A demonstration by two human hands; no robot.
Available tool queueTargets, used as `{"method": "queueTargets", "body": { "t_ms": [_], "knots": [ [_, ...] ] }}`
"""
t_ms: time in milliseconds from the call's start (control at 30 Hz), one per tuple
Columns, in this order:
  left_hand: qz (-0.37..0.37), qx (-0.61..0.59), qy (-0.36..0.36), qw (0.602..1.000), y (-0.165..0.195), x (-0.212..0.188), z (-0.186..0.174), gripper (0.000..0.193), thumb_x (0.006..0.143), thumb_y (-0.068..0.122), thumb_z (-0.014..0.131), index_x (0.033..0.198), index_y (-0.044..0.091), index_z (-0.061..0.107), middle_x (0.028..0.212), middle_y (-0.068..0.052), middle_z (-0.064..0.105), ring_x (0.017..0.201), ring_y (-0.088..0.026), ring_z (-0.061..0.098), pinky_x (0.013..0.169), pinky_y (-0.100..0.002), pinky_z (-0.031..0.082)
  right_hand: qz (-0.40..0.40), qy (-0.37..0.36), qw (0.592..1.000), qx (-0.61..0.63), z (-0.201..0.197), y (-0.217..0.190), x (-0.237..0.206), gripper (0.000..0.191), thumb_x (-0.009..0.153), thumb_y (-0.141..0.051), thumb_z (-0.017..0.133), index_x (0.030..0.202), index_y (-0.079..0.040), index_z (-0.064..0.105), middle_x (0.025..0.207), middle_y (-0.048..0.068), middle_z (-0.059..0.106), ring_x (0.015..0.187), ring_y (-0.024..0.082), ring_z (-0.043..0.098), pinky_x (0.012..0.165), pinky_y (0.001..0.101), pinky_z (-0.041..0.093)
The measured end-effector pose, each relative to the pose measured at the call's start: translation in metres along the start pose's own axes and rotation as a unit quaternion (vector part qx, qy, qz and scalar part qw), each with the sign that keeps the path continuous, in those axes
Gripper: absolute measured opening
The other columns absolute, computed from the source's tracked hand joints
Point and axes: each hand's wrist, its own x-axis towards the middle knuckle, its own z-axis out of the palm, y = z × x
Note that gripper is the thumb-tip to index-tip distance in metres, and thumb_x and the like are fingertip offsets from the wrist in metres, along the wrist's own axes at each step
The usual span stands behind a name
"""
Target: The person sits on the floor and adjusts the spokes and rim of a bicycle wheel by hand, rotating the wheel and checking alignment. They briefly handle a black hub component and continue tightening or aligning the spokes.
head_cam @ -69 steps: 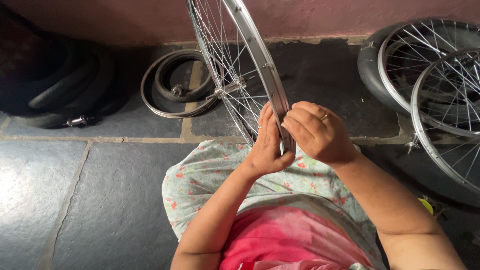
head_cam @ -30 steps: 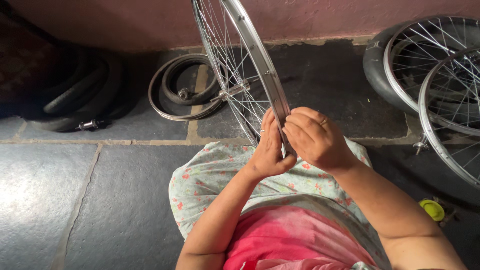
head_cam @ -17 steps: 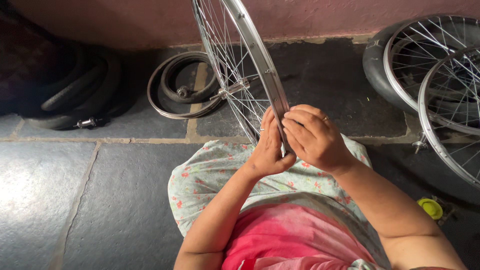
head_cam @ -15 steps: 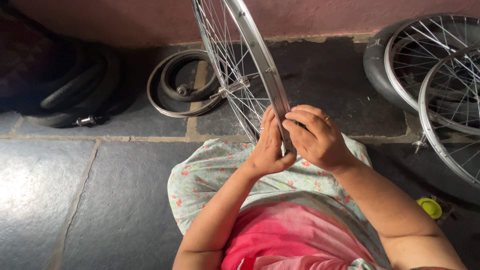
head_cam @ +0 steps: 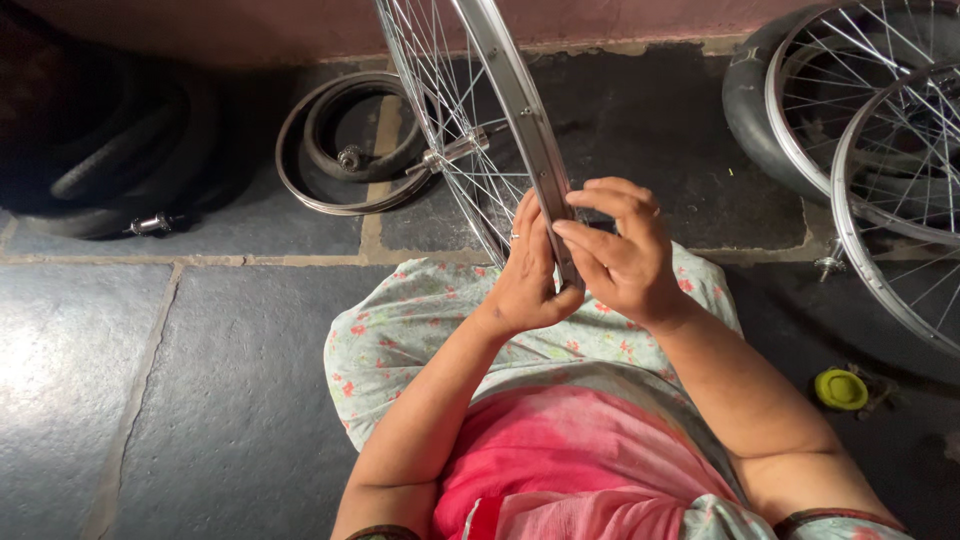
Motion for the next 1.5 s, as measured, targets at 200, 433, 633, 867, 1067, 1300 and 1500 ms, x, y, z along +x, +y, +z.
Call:
{"method": "queueTargets", "body": {
  "t_ms": [200,433,633,867,1067,1300,1500],
  "knots": [
    [0.008,0.018,0.001,1.000,-0.006,-0.001,0.003,0.101,0.075,0.017,0.071,0.158,-0.002,0.017,0.161,-0.027,0.027,0.157,-0.048,0.023,0.134,-0.055,0.018,-0.059,0.012,0.994,-0.092,0.010,-0.002,-0.004,0.019,0.089,0.010,0.075,0.107,0.003,0.073,0.121,0.012,0.065,0.124,0.032,0.059,0.110,0.0469,0.055],
    [-0.012,0.018,-0.017,1.000,-0.007,-0.002,0.001,0.097,0.074,0.018,0.071,0.156,-0.004,0.024,0.161,-0.029,0.029,0.157,-0.048,0.024,0.134,-0.054,0.018,-0.056,0.012,0.990,-0.131,0.011,-0.005,-0.005,0.012,0.095,0.002,0.076,0.105,0.003,0.071,0.118,0.012,0.064,0.125,0.032,0.057,0.113,0.0503,0.052],
    [-0.017,0.003,-0.033,0.999,0.000,-0.008,-0.006,0.097,0.075,0.019,0.071,0.157,-0.005,0.025,0.162,-0.027,0.032,0.158,-0.047,0.026,0.133,-0.053,0.018,-0.072,-0.032,0.995,-0.065,0.008,-0.002,-0.014,0.020,0.088,0.003,0.072,0.107,0.001,0.070,0.122,0.015,0.063,0.123,0.034,0.057,0.111,0.0520,0.051],
    [-0.007,0.018,-0.028,0.999,0.004,-0.012,-0.006,0.093,0.078,0.018,0.072,0.156,-0.004,0.026,0.164,-0.026,0.031,0.158,-0.047,0.025,0.134,-0.053,0.019,-0.070,0.010,0.995,-0.073,0.014,-0.004,-0.030,0.021,0.091,0.004,0.075,0.111,0.000,0.069,0.125,0.014,0.062,0.124,0.032,0.058,0.110,0.0498,0.054],
    [-0.020,0.012,-0.033,0.999,0.003,-0.015,-0.006,0.093,0.076,0.018,0.072,0.156,-0.004,0.028,0.162,-0.027,0.032,0.158,-0.047,0.026,0.133,-0.054,0.019,-0.056,0.001,0.990,-0.129,0.020,-0.008,-0.031,0.017,0.094,0.002,0.075,0.108,0.004,0.067,0.125,0.016,0.059,0.127,0.034,0.056,0.113,0.0508,0.053],
    [-0.020,0.014,-0.032,0.999,-0.005,-0.020,0.000,0.092,0.071,0.018,0.071,0.152,-0.003,0.033,0.157,-0.031,0.032,0.153,-0.052,0.026,0.131,-0.057,0.020,0.102,0.024,0.994,0.027,0.011,-0.011,-0.008,0.035,0.085,-0.011,0.081,0.115,-0.003,0.064,0.136,0.018,0.053,0.132,0.036,0.054,0.111,0.0478,0.049],
    [-0.003,0.064,-0.043,0.997,-0.012,-0.030,0.008,0.089,0.073,0.020,0.070,0.149,-0.006,0.032,0.155,-0.034,0.031,0.153,-0.058,0.024,0.132,-0.061,0.018,0.075,0.055,0.995,0.024,0.019,-0.011,0.026,0.060,0.083,-0.017,0.089,0.134,-0.003,0.062,0.148,0.019,0.046,0.140,0.037,0.045,0.116,0.0490,0.045]
  ]
}}
